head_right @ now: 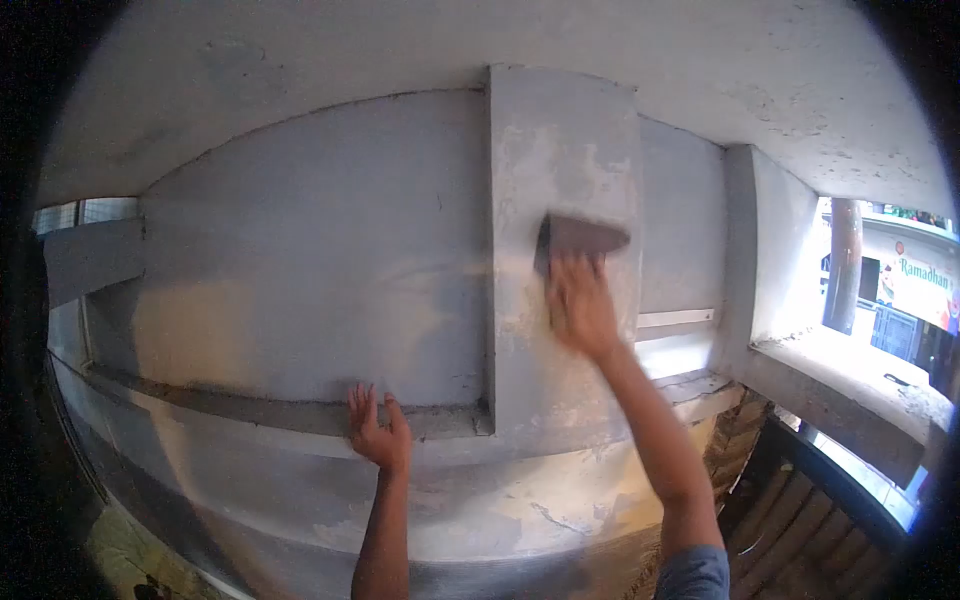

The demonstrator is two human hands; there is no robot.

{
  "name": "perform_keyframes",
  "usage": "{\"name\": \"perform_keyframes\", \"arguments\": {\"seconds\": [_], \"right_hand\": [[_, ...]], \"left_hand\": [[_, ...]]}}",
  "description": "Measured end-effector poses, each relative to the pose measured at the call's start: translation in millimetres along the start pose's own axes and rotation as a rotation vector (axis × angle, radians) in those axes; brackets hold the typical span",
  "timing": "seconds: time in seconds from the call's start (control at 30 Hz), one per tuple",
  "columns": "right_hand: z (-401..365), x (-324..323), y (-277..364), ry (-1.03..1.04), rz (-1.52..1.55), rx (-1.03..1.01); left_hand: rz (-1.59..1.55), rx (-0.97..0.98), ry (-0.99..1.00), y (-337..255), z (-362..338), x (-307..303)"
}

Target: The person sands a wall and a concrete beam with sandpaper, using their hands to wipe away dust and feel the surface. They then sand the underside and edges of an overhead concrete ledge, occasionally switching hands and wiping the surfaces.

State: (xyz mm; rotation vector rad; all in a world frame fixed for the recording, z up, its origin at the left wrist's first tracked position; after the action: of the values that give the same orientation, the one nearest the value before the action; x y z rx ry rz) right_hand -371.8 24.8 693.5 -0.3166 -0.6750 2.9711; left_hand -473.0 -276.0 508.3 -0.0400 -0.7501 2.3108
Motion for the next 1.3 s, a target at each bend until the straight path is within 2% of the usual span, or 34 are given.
{"name": "perform_keyframes", "arguments": {"seconds": [0.03, 0.1, 0.17, 0.2, 0.3, 0.33, 0.43, 0.53, 0.63, 0.7, 0.73, 0.77, 0.83, 0.9, 0.97, 1.0, 1.03, 1.07, 1.1, 1.2, 1.3], "right_hand": [[40, -20, -6, -0.081, 0.062, -0.002], [103, -23, -36, -0.174, -0.069, -0.016], [165, -27, -63, -0.155, -0.09, 0.091], [185, -34, -69, -0.215, -0.083, 0.088], [198, -35, -68, -0.304, -0.066, 0.077], [191, -30, -60, -0.273, -0.105, 0.021], [123, -32, -16, -0.259, -0.04, -0.101], [26, -14, 19, -0.089, 0.028, -0.096], [-103, 10, 57, 0.06, 0.225, 0.025], [-185, 25, 84, 0.227, 0.206, 0.13], [-205, 20, 94, 0.144, 0.203, 0.142], [-210, 21, 96, 0.209, 0.302, 0.27], [-176, -7, 105, -0.094, 0.11, 0.135], [-134, 2, 78, -0.157, 0.227, 0.192], [-57, 6, 37, -0.216, 0.098, 0.132], [5, -1, 14, -0.035, 0.147, 0.187], [52, -18, -5, -0.308, 0.042, 0.004], [102, -26, -25, -0.148, 0.036, 0.034], [134, -38, -40, -0.344, 0.008, 0.053], [121, -39, -22, -0.378, 0.0, 0.035], [8, -14, 45, -0.17, 0.038, 0.051]], "left_hand": [[0.023, -0.01, 0.014, -2, 1, -1], [0.056, -0.016, 0.022, -1, 2, 1], [0.081, 0.001, 0.007, 1, 1, 1], [0.085, 0.004, 0.014, 2, 1, 3], [0.11, -0.016, 0.073, 5, -1, 7], [0.116, -0.004, 0.06, 4, -1, 4], [0.124, -0.003, 0.053, 5, -1, 5], [0.136, -0.013, 0.055, 6, -1, 6], [0.153, -0.03, 0.067, 9, 0, 7], [0.174, -0.034, 0.083, 10, -1, 8], [0.185, -0.048, 0.11, 11, -2, 9], [0.195, -0.062, 0.126, 12, 0, 11], [0.207, -0.069, 0.123, 11, 1, 11], [0.214, -0.064, 0.126, 11, 2, 11], [0.23, -0.064, 0.122, 11, -1, 11], [0.234, -0.061, 0.12, 10, -1, 11], [0.225, -0.048, 0.11, 9, -1, 10], [0.221, -0.031, 0.103, 8, 0, 9], [0.231, -0.023, 0.097, 7, 2, 11], [0.225, -0.053, 0.106, 11, -2, 10], [0.242, -0.064, 0.136, 12, 0, 13]]}}
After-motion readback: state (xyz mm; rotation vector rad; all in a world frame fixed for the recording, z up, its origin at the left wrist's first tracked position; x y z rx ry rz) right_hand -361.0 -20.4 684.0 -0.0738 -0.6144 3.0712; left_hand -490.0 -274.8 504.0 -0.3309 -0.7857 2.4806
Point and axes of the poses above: each hand's wrist, its own z-axis towards the middle knuckle, its own x-axis out of the palm, y = z × x, the point moved 10 cm from there along z, towards the middle knuckle, and after that the axes turned 7 degrees about -x, right-handed, at the moved point
